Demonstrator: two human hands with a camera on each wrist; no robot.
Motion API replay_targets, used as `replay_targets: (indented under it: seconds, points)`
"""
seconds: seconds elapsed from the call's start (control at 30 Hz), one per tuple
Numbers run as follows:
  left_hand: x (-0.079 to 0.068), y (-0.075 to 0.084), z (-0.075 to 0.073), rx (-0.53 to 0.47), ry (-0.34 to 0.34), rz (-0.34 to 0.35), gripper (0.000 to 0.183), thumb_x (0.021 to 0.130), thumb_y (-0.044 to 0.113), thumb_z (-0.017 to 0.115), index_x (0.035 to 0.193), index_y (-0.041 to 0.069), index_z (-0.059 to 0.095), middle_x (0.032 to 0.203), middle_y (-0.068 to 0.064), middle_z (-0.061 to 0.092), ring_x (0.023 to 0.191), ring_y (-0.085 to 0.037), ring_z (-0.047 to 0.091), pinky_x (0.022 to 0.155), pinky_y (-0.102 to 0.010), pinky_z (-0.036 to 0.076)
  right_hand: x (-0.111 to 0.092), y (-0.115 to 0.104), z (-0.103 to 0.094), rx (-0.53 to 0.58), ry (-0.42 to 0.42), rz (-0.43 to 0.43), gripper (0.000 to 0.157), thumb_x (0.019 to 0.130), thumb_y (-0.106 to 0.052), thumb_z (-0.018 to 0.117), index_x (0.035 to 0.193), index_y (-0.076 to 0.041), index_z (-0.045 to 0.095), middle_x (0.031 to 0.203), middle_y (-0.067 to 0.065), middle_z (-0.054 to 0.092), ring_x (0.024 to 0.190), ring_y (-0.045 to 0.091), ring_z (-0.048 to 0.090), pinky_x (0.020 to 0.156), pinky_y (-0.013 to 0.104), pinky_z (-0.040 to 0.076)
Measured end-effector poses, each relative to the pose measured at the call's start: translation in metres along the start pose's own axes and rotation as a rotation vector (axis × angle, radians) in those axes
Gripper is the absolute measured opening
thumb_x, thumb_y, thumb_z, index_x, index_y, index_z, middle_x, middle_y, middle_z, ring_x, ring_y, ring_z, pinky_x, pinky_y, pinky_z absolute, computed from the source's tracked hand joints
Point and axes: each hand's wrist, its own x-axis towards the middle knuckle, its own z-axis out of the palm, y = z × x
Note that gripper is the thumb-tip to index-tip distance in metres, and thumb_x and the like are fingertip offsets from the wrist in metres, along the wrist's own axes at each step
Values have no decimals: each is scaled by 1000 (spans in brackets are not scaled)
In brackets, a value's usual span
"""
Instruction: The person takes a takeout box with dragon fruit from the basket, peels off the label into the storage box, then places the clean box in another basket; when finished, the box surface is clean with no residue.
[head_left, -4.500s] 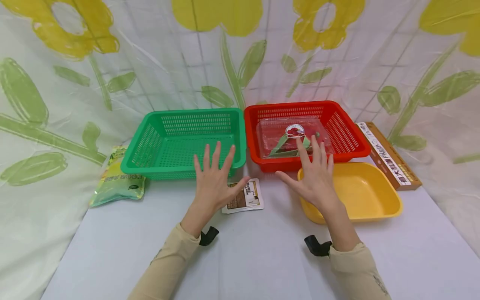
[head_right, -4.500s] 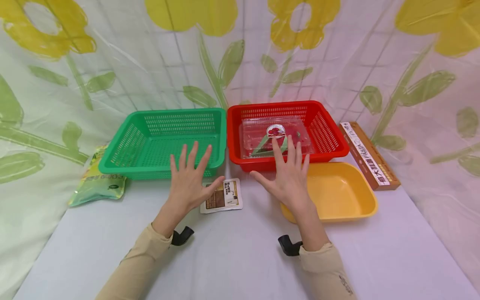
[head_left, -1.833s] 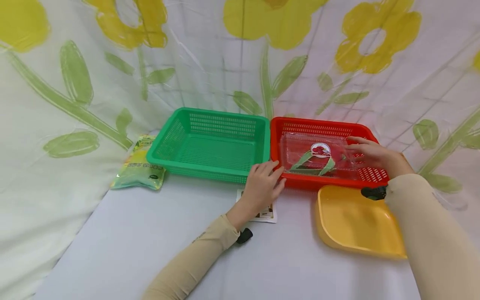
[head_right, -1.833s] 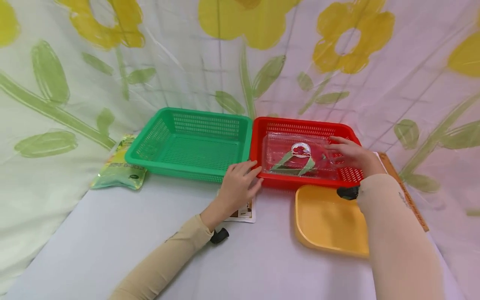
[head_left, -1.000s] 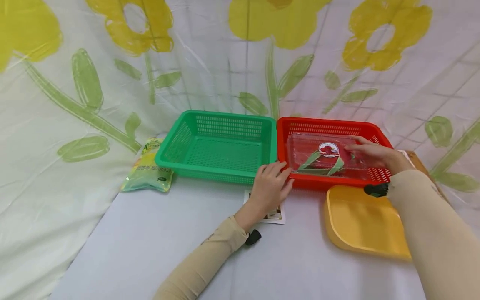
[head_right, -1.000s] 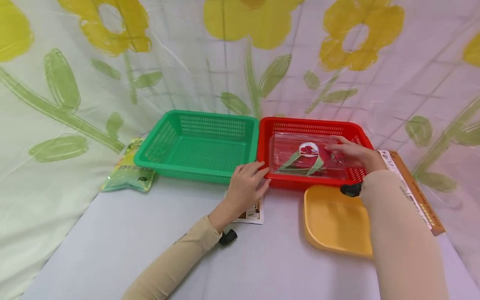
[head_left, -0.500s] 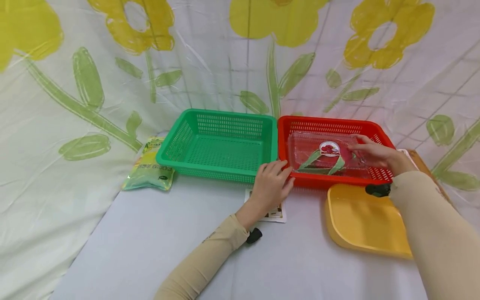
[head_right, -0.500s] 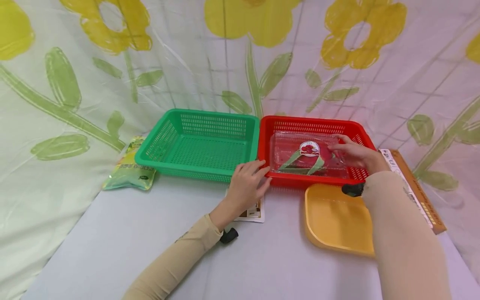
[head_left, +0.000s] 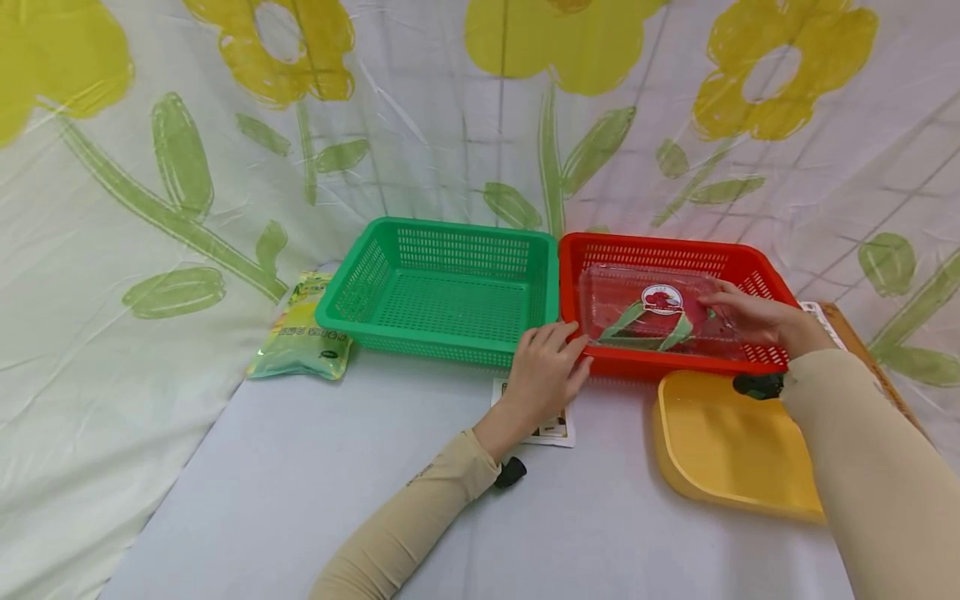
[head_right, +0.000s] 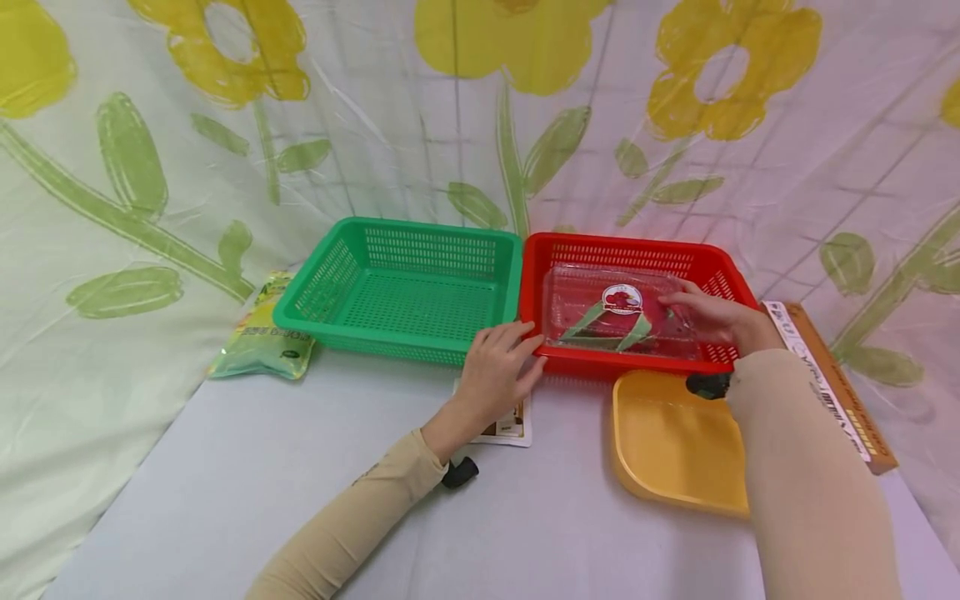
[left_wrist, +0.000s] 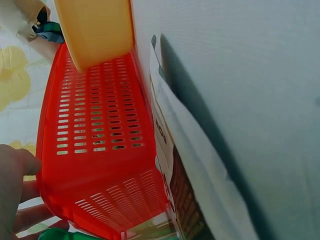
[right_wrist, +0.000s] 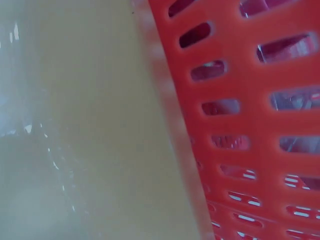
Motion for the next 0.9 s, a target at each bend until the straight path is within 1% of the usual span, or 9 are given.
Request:
replay_targets:
  seconds: [0.2,0.33,0.43,0.6,0.7,0.8,0.9]
  points:
    - [0,1,0,15,-8,2,32,94,33,64,119,17,72,126,-2,65,117,-18,56,96,-35,47,1,3,1,21,2,-8,67,106,-28,39,151,-30,-10,133,3,27,102,14,58,91,36,54]
    - [-1,1,0,15,-7,4,31,94,33,63,119,17,72,125,-2,65,117,-18,56,96,-35,47,3,4,1,34,-3,-15,67,107,-28,38,153,-34,-11,137,2,20,104,12,57,91,38,54]
    - [-1,0,1,16,4,9,30,94,32,63,118,17,73,124,-3,65,116,-18,57,95,-35,47,2,4,2,44,-15,-12,72,106,-28,38,155,-36,-15,136,1,22,104,11,57,91,36,54]
    - [-1,0,1,20,11,14,29,94,31,63,117,17,73,124,-3,65,115,-19,57,94,-35,48,0,4,4,52,-34,-7,75,106,-29,38,154,-34,-20,134,1,27,105,13,58,93,34,53]
    - [-1,0,1,18,11,11,30,93,32,64,118,17,73,124,-3,65,116,-19,57,95,-35,47,0,4,5,32,-28,-9,75,106,-30,38,155,-33,-19,136,1,23,106,13,55,93,32,52]
    - [-1,0,1,6,9,10,31,93,32,64,118,17,72,125,-3,65,116,-19,57,95,-35,47,2,4,5,39,-22,-13,74,106,-30,38,155,-34,-18,137,1,19,107,13,53,93,31,53]
    - [0,0,1,-5,8,9,31,93,32,63,118,16,72,125,-4,65,116,-19,56,95,-35,47,4,3,4,60,-19,-20,74,106,-29,38,155,-34,-17,137,1,19,104,14,56,91,32,54]
